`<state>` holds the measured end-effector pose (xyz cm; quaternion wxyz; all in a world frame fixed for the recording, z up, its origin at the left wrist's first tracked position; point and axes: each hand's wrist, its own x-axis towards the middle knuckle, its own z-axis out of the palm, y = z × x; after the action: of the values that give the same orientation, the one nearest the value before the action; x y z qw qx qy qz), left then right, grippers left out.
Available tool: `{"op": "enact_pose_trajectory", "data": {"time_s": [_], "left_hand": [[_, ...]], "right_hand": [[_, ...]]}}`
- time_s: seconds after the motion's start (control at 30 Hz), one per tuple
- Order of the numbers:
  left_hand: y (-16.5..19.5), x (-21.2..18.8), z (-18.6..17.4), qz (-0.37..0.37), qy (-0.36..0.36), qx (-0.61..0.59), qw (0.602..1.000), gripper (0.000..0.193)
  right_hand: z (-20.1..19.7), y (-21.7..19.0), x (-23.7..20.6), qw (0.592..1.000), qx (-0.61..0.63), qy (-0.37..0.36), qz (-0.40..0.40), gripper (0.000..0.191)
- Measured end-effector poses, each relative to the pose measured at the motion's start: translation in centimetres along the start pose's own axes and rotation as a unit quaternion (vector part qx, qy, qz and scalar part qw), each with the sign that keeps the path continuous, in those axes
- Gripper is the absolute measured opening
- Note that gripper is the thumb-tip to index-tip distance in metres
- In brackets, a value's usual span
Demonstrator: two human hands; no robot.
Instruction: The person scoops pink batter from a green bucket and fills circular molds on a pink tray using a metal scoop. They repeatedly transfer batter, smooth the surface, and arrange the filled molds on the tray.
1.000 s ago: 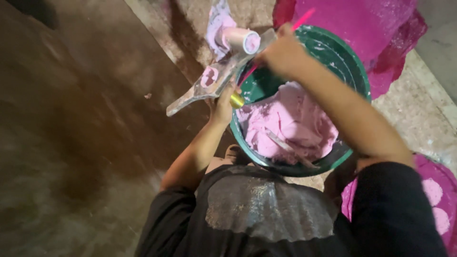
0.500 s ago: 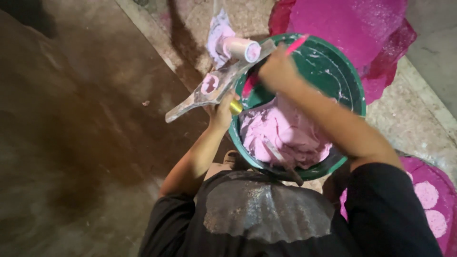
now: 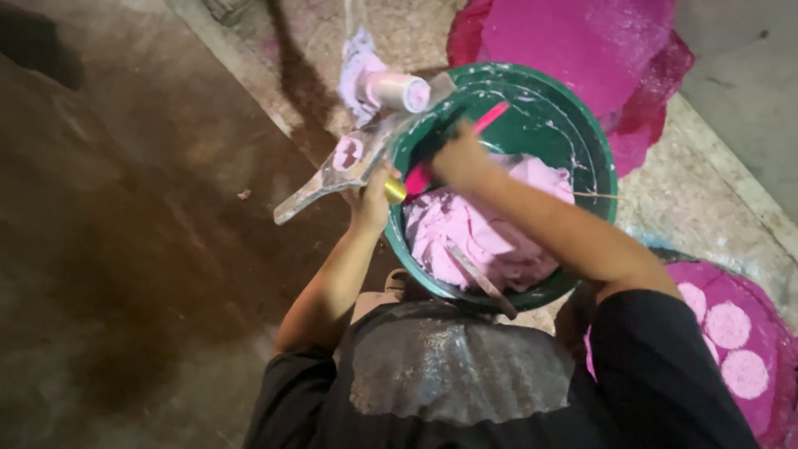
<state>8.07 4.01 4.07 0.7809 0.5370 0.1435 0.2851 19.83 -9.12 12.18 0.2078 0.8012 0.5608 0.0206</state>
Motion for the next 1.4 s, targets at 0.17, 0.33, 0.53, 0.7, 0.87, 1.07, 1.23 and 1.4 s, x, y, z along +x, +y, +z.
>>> {"op": "enact_pose_trajectory", "data": {"time_s": [0.17,0.33,0.53,0.7,0.87,1.07,1.23,1.4], "left_hand": [[-0.6,-0.1,-0.4,-0.015,0.01,-0.037,0.999,0.017],[-1.9,-0.2,-1.3,0.025,-0.029,0.053,0.998,0.013],[-2.6,-0.2,-1.8,0.043,-0.036,-0.003,0.998,0.012],[-3.5,-0.4,-2.2,0.047,-0.021,0.009,0.999,0.01],[-4.5,-0.2,-3.1,0.046,-0.039,0.096,0.994,0.014],[-4.1,0.0,-3.3,0.042,-0.063,0.072,0.994,0.017],[-3.3,0.0,-2.7,0.034,-0.053,0.07,0.996,0.016],[-4.1,-0.1,-3.3,0.022,-0.055,0.087,0.994,0.015]], "right_hand": [[-1.0,2.0,-7.3,0.993,0.058,0.104,0.01,0.012],[-0.1,6.2,-17.2,0.974,-0.091,-0.057,0.198,0.014],[2.9,1.6,-18.9,0.968,-0.056,0.057,0.238,0.038],[1.0,-8.8,-14.5,0.916,0.333,-0.153,0.162,0.047],[2.2,-7.0,-15.3,0.807,0.512,-0.16,0.247,0.038],[-0.6,-2.2,-18.7,0.98,0.17,-0.048,0.093,0.035],[0.4,-5.5,-15.5,0.943,0.292,-0.138,0.085,0.073],[3.5,-9.1,-19.6,0.901,0.423,-0.059,0.074,0.088]]}}
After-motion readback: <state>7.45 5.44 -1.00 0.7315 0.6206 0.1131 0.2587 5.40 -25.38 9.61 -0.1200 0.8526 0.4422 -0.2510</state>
